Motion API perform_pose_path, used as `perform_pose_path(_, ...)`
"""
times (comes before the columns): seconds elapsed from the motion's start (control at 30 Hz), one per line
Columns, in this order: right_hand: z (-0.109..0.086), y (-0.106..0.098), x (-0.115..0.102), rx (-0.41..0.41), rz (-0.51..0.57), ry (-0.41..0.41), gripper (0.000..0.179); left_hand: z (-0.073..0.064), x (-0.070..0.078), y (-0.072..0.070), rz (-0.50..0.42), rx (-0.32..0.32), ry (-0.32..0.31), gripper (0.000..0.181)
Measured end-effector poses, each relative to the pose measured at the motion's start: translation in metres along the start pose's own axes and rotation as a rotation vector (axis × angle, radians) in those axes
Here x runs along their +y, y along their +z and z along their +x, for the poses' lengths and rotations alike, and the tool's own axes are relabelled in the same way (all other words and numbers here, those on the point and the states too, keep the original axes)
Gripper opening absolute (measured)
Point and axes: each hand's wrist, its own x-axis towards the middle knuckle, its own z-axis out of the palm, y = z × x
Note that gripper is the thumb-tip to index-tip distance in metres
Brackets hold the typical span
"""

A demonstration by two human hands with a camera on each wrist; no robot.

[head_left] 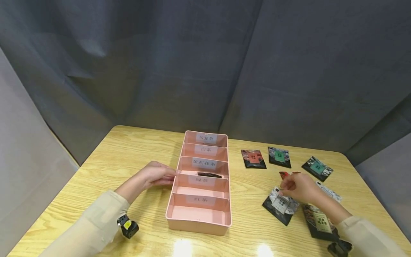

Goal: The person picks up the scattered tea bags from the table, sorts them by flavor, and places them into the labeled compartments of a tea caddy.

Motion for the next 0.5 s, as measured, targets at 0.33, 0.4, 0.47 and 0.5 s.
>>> perform_pose_path(0.33,-0.0102,0.0020,0.0085,-0.022,-0.040,0.024,0.021,0.0001,-0.0005,0.0011,0.004,-0.007,0.003,0.035)
perform_pose_path(0.4,-0.0109,0.0027,0.0092,-0.043,-0.027,0.050,0.024,-0.0003,-0.0003,0.0010,0.011,-0.002,0.000,0.035)
perform_pose_path(0.47,-0.0112,0.0039,0.0092,-0.059,-0.010,0.069,0.027,-0.0008,-0.0004,0.0008,0.017,-0.001,0.003,0.036)
perform_pose_path(0.5,-0.0111,0.0046,0.0089,-0.066,-0.003,0.078,0.028,-0.0007,-0.0003,0.0008,0.016,0.005,-0.002,0.035)
